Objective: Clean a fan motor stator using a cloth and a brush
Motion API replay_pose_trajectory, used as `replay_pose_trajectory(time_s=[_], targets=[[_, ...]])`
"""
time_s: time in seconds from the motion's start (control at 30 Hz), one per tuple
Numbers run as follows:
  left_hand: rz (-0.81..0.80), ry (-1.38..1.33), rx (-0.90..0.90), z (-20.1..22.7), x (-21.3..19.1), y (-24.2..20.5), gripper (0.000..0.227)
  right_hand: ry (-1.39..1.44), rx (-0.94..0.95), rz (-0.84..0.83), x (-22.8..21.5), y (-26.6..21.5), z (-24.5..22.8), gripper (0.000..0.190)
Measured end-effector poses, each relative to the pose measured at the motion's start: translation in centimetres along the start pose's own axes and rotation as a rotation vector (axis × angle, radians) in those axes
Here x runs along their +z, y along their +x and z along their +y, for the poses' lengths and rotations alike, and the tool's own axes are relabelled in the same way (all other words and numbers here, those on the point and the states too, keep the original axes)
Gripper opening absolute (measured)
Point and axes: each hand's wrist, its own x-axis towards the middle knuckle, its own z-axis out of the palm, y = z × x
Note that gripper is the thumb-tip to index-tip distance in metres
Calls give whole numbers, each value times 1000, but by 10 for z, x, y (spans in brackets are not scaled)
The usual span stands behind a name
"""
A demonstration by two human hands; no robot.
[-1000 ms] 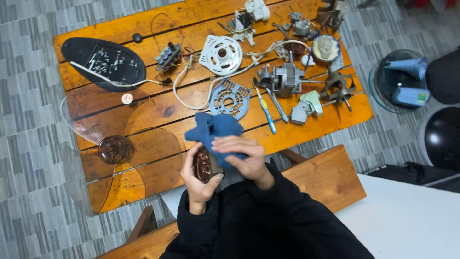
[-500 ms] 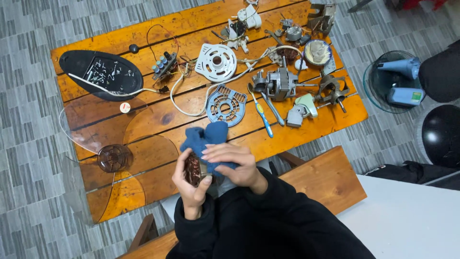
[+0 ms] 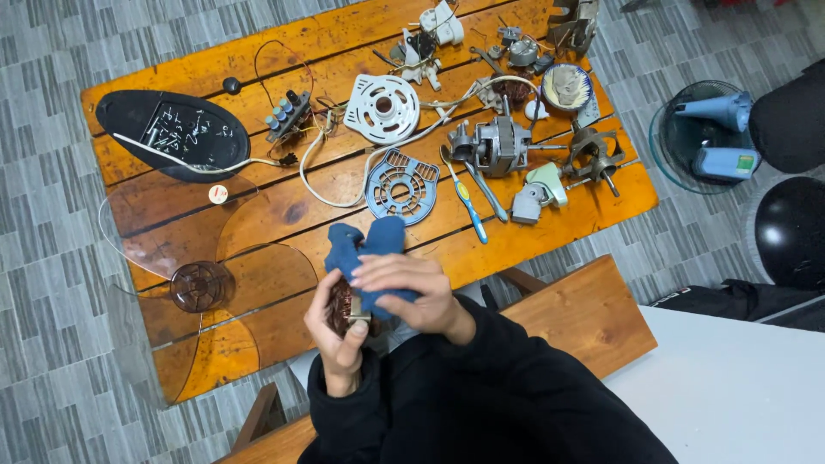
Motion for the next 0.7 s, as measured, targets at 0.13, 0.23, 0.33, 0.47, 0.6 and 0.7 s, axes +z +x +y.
replay_pose_trajectory(time_s=[0.13, 0.23, 0.33, 0.47, 0.6, 0.7], targets=[[-53, 28, 8, -2, 8, -7, 92, 35, 2, 11, -10, 3, 14, 24], [-40, 51, 9, 4, 12, -1, 90, -31, 11, 46, -6, 7, -3, 19], [-6, 102, 9, 2, 8, 0, 89, -7, 24, 29, -6, 2, 1, 18], [-22, 124, 35, 19, 14, 7, 89, -30, 33, 69, -2, 3, 3, 15], [13, 170, 34, 4, -1, 1, 90, 32, 28, 50, -1, -12, 10, 19], [-27, 160, 30, 20, 19, 9, 86, 19, 38, 65, -5, 6, 19, 15]])
